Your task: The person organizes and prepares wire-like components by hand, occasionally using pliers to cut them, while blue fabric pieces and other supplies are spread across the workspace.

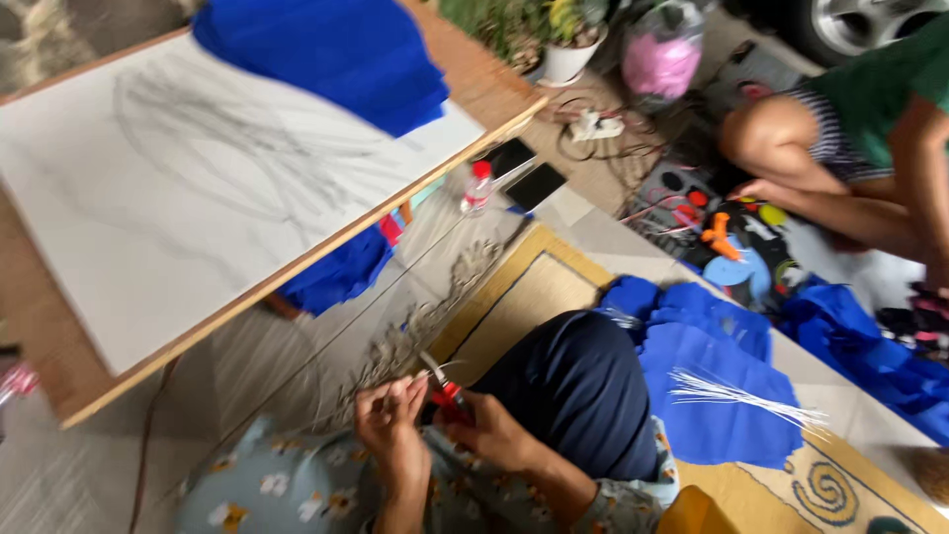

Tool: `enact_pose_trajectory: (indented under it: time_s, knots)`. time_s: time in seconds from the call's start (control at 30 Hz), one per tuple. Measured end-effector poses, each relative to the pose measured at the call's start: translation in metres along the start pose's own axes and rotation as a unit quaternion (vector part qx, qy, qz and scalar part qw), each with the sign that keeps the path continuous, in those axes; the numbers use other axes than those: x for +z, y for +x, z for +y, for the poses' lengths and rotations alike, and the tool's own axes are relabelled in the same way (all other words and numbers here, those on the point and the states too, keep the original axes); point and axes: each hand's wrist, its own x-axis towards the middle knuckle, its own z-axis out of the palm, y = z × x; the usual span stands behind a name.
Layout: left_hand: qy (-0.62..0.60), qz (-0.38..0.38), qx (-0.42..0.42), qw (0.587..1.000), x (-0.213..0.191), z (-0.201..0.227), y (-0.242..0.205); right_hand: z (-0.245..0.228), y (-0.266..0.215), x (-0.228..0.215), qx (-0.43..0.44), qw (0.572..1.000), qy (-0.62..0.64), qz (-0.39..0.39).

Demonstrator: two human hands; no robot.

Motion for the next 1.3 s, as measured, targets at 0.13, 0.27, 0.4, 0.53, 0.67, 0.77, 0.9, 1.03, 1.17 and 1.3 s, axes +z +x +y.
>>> enact_pose_trajectory:
  time_s: [0.13,0.27,0.4,0.53,0.67,0.77,0.9,1.03,1.17,1.3]
  knots:
    - [0.011,-0.023,-0.013,1.000,-0.002,0.005,-0.003,-0.004,-0.003,0.003,0.011,1.000,0.023,0.001]
    - [0.005,-0.048,-0.003,0.999,0.000,0.011,-0.003,-0.008,-0.004,0.006,0.018,0.998,0.064,-0.009]
    - [0.015,-0.071,0.010,0.997,-0.001,0.016,-0.004,-0.028,-0.008,0.009,0.052,0.999,-0.006,0.002]
    - [0.001,-0.055,0.008,0.998,0.000,0.015,-0.004,-0.026,-0.008,0.012,-0.009,1.000,0.023,-0.008]
    - [-0.018,-0.054,0.012,0.998,0.000,0.014,-0.003,-0.023,-0.007,0.017,-0.021,0.999,0.016,0.027]
    - [-0.023,-0.050,-0.003,0.998,0.000,0.012,-0.005,-0.022,-0.005,0.023,0.032,0.981,0.187,0.052]
    - [-0.009,-0.069,-0.011,0.998,0.003,0.014,-0.010,-0.034,-0.007,0.023,0.084,0.970,0.221,0.052]
    - [0.014,-0.081,-0.009,0.997,0.006,0.016,-0.013,-0.030,-0.009,0.025,0.095,0.973,0.199,0.076]
    - [-0.006,-0.067,-0.008,0.998,0.000,0.008,-0.010,-0.024,-0.007,0.024,0.058,0.983,0.159,0.071]
    - [0.001,-0.065,-0.005,0.998,0.004,0.012,-0.012,-0.003,-0.003,0.021,0.046,0.982,0.170,0.062]
